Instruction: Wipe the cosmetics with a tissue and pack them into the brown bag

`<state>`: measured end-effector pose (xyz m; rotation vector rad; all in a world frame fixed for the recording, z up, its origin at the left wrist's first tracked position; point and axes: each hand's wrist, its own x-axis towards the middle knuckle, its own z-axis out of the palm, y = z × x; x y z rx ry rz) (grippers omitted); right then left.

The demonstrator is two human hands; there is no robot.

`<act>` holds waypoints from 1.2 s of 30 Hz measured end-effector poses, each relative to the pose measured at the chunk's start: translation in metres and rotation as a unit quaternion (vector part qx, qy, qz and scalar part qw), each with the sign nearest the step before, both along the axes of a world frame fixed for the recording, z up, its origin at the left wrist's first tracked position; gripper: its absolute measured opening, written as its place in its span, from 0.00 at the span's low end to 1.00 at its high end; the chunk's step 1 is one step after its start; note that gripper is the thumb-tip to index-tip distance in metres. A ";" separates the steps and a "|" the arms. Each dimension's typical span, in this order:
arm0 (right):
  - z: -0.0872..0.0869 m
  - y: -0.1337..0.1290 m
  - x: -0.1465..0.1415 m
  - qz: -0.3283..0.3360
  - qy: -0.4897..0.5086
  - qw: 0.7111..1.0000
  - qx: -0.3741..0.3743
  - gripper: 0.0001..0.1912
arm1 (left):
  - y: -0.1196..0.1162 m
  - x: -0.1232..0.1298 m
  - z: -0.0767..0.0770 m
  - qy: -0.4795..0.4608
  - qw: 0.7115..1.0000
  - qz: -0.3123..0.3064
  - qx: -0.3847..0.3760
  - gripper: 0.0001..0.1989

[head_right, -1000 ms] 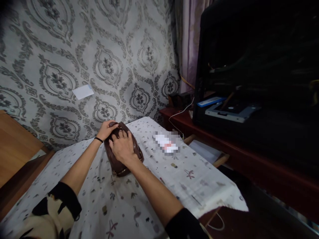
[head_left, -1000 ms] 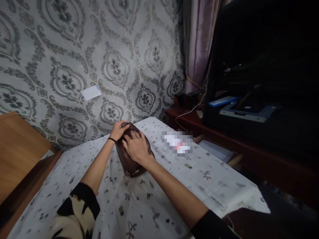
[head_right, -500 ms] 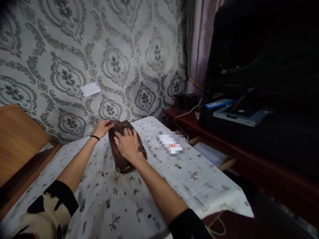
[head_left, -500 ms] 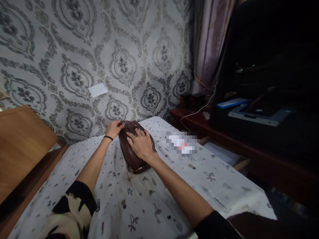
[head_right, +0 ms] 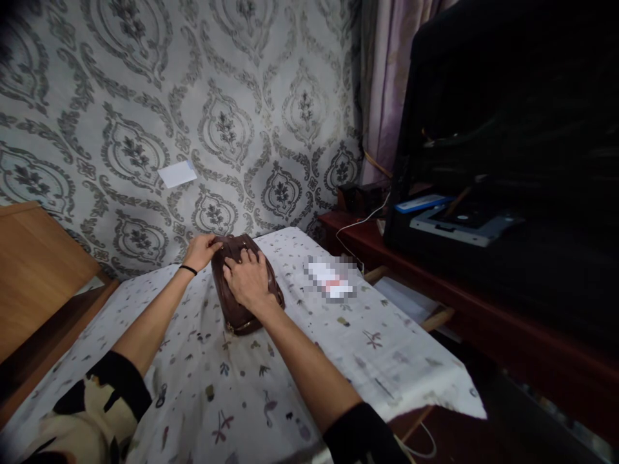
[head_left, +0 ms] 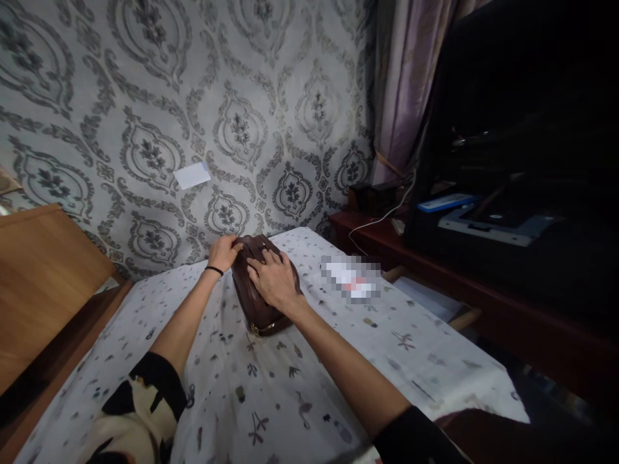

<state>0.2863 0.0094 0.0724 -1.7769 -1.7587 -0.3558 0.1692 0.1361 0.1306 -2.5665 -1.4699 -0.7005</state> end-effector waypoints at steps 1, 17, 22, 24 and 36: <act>0.000 0.000 0.000 0.000 0.001 1.000 0.001 0.19 | -0.001 0.000 0.000 0.003 1.000 0.001 0.001 0.09; 0.000 -0.001 0.000 0.002 0.001 1.000 -0.001 0.19 | -0.020 0.001 0.004 0.039 0.999 -0.020 0.002 0.08; 0.001 -0.001 -0.001 0.002 0.003 1.000 -0.002 0.19 | -0.022 0.001 0.005 0.041 0.999 -0.026 0.001 0.07; 0.001 -0.001 -0.001 0.003 0.003 1.000 -0.002 0.19 | -0.023 0.001 0.005 0.041 0.999 -0.030 -0.001 0.07; -0.001 0.001 0.000 0.001 -0.007 1.000 0.009 0.20 | -0.029 0.014 0.005 0.020 0.997 -0.080 -0.002 0.11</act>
